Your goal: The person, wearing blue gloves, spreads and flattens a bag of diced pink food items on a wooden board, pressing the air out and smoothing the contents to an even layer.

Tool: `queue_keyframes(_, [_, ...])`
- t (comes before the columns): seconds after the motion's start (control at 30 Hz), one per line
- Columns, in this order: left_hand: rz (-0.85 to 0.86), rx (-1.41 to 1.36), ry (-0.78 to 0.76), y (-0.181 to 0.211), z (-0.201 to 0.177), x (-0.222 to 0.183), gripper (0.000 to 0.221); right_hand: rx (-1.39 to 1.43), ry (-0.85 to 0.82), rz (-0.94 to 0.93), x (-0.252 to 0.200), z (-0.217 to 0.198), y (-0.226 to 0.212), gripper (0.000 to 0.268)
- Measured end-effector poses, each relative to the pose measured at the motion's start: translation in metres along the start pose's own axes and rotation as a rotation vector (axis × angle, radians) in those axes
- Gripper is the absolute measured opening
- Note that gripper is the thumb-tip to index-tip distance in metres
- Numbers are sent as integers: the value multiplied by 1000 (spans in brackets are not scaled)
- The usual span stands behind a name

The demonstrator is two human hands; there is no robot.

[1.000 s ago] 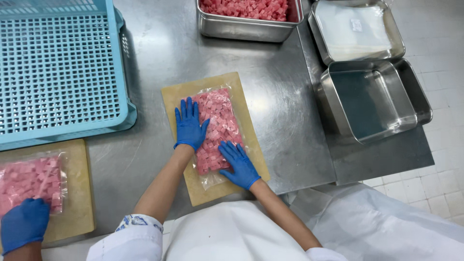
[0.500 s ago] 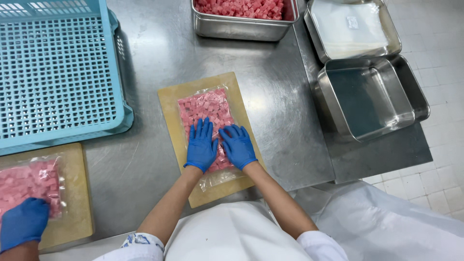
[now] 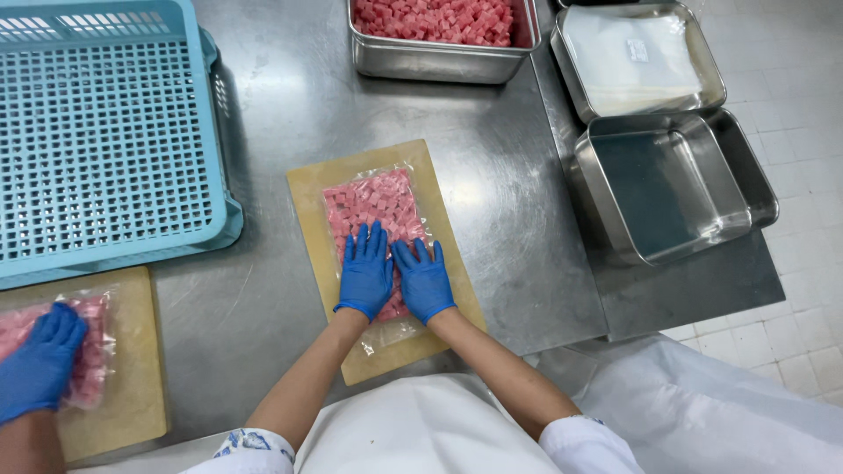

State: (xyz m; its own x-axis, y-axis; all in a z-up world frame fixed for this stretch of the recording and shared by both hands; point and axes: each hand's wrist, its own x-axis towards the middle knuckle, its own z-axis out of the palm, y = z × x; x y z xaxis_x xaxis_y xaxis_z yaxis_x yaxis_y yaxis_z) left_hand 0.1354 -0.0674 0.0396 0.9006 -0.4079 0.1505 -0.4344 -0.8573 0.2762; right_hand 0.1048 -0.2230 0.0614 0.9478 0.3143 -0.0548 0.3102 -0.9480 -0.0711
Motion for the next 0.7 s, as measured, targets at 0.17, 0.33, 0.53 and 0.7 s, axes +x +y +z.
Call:
queue_keyframes(0.17, [-7,-21,-11,3,1,-2,61,-36,-28,39,-3,3,-2,67])
queue_keyframes(0.33, [-20,-14,6,0,3,-5,62,5,-41,53,-4,2,-8,67])
queue_keyframes(0.53, [-12,-8,28,-3,9,1,61,-22,-2,76,7,8,-12,67])
queue_keyframes(0.7, [1,1,-1,-1,-1,-3,62,178,111,37,0,7,13,58])
